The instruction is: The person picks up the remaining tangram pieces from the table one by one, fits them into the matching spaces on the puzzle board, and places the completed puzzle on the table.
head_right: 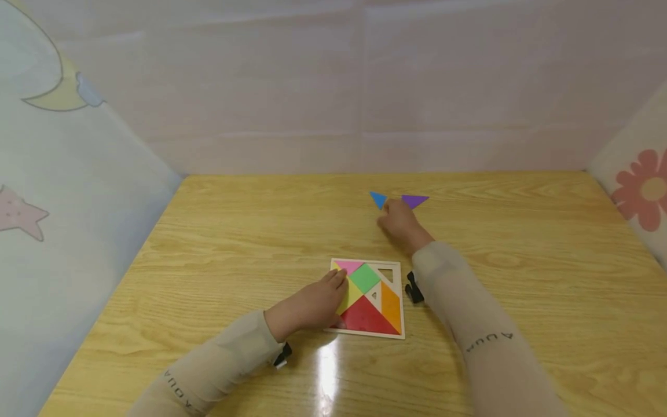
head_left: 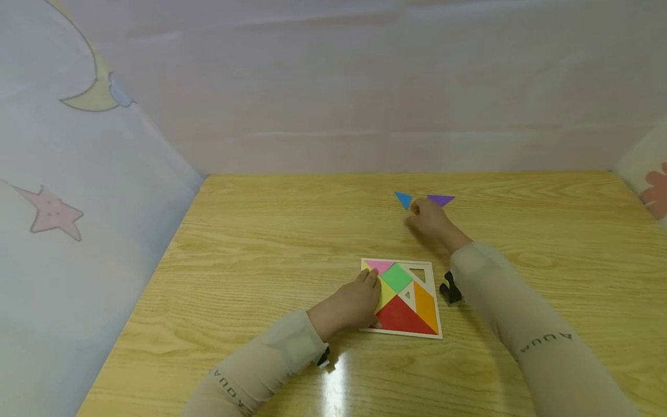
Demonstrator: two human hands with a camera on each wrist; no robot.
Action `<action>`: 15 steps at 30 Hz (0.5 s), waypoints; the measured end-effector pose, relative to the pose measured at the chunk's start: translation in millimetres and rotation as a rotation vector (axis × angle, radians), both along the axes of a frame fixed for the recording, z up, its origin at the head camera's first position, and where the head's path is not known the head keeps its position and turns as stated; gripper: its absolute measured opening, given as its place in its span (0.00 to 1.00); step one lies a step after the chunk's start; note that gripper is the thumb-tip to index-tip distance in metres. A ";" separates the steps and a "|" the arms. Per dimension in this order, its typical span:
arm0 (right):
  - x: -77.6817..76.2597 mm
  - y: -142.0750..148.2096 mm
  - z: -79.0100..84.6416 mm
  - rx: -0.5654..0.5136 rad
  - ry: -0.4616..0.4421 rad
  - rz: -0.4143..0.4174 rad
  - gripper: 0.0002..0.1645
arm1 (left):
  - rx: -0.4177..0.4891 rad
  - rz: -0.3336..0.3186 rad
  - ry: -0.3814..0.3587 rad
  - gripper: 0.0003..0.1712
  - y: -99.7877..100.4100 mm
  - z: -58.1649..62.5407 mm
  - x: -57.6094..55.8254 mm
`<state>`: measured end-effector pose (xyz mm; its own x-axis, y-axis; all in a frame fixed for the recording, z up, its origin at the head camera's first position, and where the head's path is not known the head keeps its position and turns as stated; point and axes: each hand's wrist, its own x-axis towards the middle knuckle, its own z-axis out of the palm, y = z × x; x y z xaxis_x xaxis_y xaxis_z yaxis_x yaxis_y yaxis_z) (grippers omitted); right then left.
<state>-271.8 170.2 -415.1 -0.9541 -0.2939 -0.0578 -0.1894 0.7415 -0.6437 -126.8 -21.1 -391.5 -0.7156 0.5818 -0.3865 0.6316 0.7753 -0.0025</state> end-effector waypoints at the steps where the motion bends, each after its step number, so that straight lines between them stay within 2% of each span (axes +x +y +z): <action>1: -0.9 -0.1 0.0 0.005 0.004 0.000 0.22 | 0.000 0.002 -0.002 0.46 0.1 0.0 -0.2; 8: -7.6 -0.4 0.4 0.078 0.019 0.025 0.13 | 0.001 0.018 -0.018 0.46 1.0 0.0 -0.7; 15: -13.9 -0.5 1.1 0.122 0.030 0.048 0.13 | -0.001 0.027 -0.025 0.46 2.5 0.8 -0.7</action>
